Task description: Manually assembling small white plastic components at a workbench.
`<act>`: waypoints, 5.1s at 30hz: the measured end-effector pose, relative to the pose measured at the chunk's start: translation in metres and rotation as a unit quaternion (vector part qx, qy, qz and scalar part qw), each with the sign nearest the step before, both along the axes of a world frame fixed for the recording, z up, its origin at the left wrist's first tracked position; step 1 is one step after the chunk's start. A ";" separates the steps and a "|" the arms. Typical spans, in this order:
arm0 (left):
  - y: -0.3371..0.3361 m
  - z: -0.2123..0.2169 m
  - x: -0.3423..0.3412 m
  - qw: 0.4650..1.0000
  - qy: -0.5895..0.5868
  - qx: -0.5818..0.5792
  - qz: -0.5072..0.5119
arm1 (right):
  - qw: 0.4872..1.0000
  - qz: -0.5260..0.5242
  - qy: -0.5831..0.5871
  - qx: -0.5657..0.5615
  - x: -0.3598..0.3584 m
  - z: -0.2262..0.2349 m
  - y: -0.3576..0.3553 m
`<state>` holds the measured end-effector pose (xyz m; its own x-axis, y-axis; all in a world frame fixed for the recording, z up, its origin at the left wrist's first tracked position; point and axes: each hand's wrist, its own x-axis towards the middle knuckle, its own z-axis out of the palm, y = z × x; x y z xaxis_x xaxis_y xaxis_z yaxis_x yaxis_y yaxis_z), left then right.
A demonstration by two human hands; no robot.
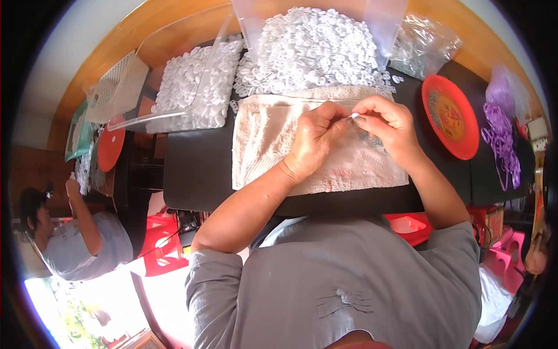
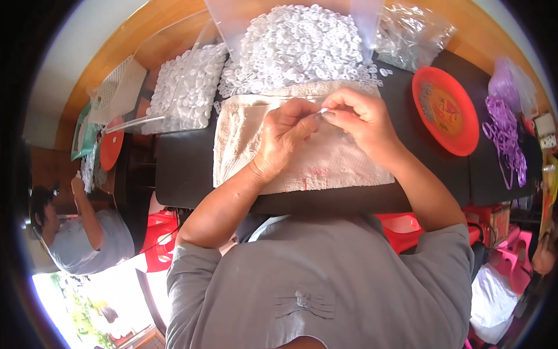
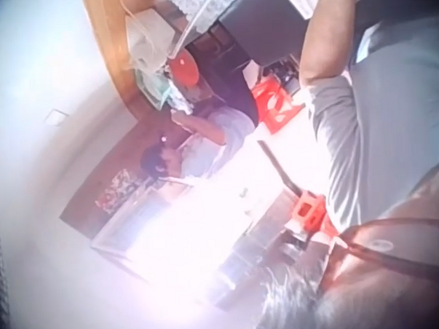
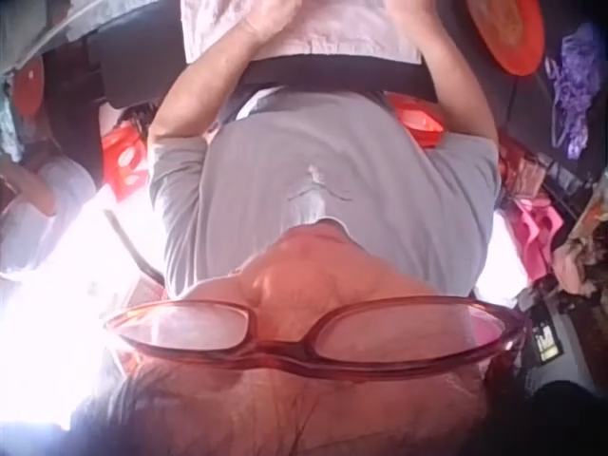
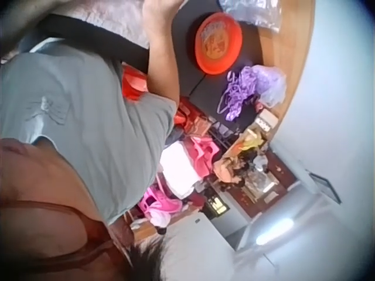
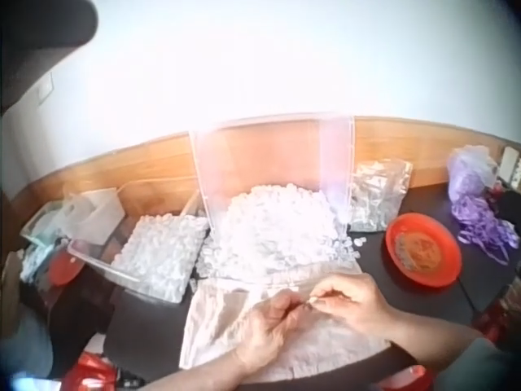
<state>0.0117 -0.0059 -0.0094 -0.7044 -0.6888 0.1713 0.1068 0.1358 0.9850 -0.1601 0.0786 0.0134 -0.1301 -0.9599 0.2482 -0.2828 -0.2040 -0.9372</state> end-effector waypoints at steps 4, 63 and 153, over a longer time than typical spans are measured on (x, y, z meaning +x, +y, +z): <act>-0.003 0.003 -0.001 1.000 -0.001 -0.021 0.004 | 0.999 0.001 -0.024 0.031 -0.004 -0.009 -0.003; 0.001 0.016 -0.004 0.995 -0.030 0.096 0.015 | 0.948 -0.041 0.267 -0.169 0.001 -0.002 0.001; -0.026 0.000 -0.004 0.969 0.006 0.225 0.103 | 0.883 -0.079 0.460 -0.048 -0.011 0.007 -0.103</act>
